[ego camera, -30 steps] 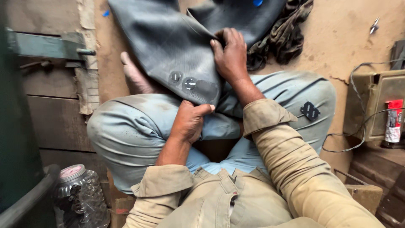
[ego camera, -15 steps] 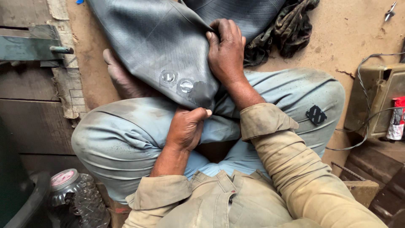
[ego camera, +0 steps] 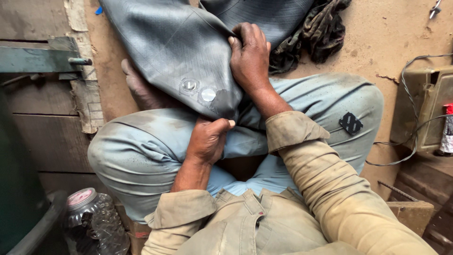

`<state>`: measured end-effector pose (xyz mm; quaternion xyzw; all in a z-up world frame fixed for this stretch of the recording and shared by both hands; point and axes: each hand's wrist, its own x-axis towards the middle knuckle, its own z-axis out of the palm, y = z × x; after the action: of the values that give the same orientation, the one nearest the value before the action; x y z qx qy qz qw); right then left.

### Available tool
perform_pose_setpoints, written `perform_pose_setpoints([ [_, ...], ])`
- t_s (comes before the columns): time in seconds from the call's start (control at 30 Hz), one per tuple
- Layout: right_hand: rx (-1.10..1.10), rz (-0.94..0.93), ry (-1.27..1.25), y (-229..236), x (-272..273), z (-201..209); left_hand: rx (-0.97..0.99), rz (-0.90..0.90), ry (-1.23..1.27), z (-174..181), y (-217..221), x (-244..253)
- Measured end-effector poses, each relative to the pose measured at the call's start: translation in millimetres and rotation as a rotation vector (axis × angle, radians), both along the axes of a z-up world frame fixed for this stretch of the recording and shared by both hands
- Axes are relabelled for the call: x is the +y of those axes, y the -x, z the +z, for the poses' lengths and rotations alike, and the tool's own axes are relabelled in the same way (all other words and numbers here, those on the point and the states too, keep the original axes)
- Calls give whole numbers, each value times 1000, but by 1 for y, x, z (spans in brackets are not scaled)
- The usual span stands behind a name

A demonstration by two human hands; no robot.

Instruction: The person repairs a tire inner tube. They grind the rubber surface with a power grinder, apply adhesive from a tube to the prepared spots, and press patches onto the surface by hand and with a metal scraper.

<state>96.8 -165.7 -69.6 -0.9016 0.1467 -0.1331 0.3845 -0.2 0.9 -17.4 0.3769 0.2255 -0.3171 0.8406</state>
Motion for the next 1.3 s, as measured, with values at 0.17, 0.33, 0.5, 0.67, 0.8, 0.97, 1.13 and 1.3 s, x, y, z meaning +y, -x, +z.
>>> perform_pose_setpoints([
  [0.17,117,9,-3,-2,-9,38,-38,-22,-44,1,1,-4],
  [0.33,-136,101,-42,40,-41,119,-108,-51,-118,14,-1,-5],
  [0.5,-118,-54,98,141,-161,159,-293,-315,-527,11,-5,4],
  [0.67,108,-385,323,261,-323,142,-776,-234,-581,-13,10,13],
  [0.8,488,-571,494,342,-419,71,-149,-30,-56,-5,9,17],
  [0.97,777,-542,594,365,-436,19,-206,-44,-193,40,17,26],
  [1.13,954,-649,400,364,-408,86,-534,-95,-489,81,33,55],
  [1.3,169,-700,-321,355,-350,187,-583,-224,-867,111,28,29],
])
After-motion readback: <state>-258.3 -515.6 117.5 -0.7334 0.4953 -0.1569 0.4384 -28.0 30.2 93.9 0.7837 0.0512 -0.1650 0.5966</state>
